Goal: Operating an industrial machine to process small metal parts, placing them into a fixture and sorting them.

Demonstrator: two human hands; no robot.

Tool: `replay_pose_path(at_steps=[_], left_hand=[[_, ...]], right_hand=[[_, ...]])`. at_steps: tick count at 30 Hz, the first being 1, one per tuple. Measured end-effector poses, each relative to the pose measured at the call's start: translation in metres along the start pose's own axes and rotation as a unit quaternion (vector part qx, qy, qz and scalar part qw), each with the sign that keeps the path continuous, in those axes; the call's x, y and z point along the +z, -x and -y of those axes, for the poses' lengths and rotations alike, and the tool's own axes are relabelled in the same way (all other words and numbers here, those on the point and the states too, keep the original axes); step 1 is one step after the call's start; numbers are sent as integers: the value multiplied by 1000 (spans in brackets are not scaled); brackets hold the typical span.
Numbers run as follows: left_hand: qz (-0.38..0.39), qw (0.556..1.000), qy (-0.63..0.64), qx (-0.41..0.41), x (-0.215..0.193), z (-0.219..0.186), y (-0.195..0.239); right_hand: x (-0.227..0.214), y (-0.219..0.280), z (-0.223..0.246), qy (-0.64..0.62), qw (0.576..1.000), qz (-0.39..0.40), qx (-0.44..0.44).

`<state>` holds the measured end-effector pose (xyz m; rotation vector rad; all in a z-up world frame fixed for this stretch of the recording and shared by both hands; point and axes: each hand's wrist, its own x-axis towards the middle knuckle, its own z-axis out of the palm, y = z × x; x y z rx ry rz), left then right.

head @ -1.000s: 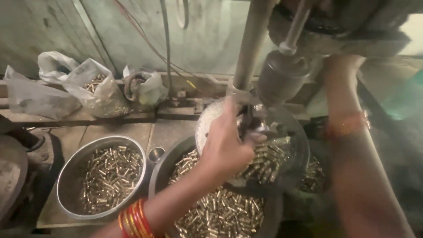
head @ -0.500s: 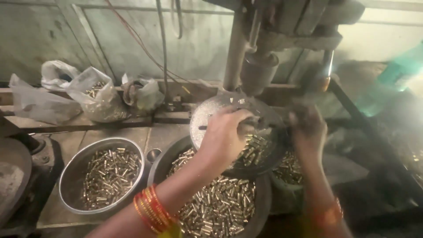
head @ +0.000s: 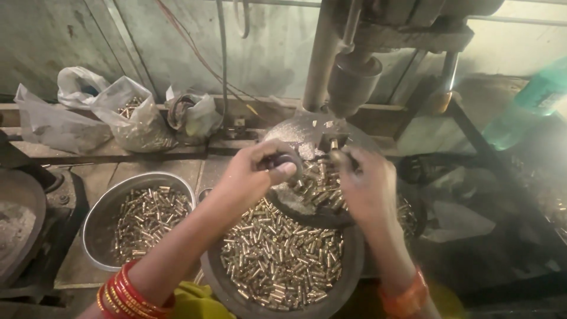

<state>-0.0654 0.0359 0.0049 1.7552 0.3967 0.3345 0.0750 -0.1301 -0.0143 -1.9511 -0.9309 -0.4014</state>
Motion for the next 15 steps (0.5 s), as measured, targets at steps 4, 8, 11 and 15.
replay_pose_path(at_steps=[4, 8, 11, 15], left_hand=[[-40, 998, 39, -5, -5, 6, 3], [-38, 999, -31, 0, -4, 8, 4], [-51, 984, -168, -20, 0, -3, 9], [-18, 979, -195, -61, 7, -20, 17]], right_hand=[[10, -10, 14, 64, 997, 33, 10], [-1, 5, 18, 74, 992, 62, 86], [-6, 17, 4, 56, 997, 32, 50], [1, 24, 4, 77, 995, 54, 31]])
